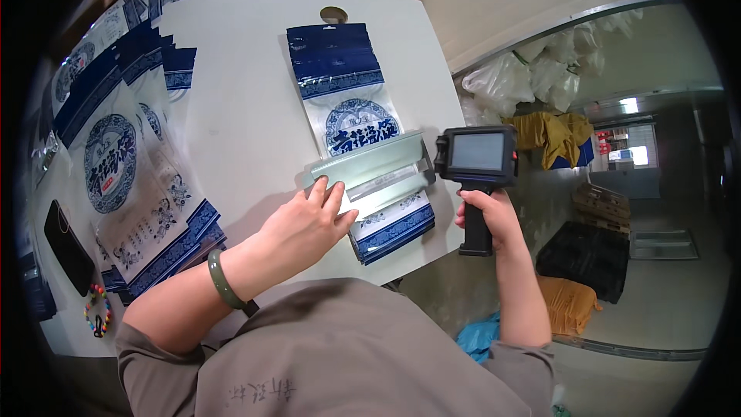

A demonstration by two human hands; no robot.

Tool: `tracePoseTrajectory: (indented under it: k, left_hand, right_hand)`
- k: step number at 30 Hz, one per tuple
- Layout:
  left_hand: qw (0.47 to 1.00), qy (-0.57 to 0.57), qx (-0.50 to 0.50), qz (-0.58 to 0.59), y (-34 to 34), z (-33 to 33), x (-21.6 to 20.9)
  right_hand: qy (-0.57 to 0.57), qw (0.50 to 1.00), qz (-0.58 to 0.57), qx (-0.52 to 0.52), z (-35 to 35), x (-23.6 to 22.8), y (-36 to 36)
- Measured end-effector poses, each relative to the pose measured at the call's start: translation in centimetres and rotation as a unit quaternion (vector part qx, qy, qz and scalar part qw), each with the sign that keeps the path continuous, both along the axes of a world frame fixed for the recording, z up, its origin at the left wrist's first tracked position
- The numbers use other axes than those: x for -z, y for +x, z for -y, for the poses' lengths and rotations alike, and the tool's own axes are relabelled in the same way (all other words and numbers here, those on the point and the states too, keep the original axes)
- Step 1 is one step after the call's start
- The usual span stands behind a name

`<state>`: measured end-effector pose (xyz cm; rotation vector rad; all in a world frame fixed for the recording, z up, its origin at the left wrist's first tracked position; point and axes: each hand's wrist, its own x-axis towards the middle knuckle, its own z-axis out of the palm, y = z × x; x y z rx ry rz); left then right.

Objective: Printing labels or codes onto plastic packaging bags using a handheld inkjet printer.

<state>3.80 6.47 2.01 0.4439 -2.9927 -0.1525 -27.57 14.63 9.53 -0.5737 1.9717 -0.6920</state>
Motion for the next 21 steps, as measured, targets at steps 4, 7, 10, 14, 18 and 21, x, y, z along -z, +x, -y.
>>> tracePoseTrajectory:
  k: [4,7,10,14,18,21]
  left_hand:
    - [0.999,0.022,0.005,-0.024,0.0,0.2,-0.3]
    - [0.995,0.074,-0.001,-0.065,0.5,0.5,-0.4]
    - [0.988,0.107,-0.024,-0.112,0.4,0.0,-0.7]
    - [0.994,0.025,-0.005,-0.107,0.4,-0.9,-1.2]
    - [0.996,0.000,0.021,-0.083,0.0,-2.1,-2.4]
    - [0.974,0.048,0.040,-0.219,-0.5,-1.6,-4.2]
  right_hand:
    - [-0.216,0.972,0.048,0.077,-0.4,3.5,-1.5]
    - [-0.249,0.952,0.137,0.115,-0.1,4.9,-1.5]
    - [-0.275,0.902,0.279,0.179,0.2,6.4,-1.6]
    - [-0.287,0.880,0.353,0.136,0.7,6.9,-1.4]
    - [-0.290,0.868,0.384,0.125,-0.1,8.1,-2.1]
    - [-0.319,0.856,0.389,0.121,-1.3,8.8,-2.8]
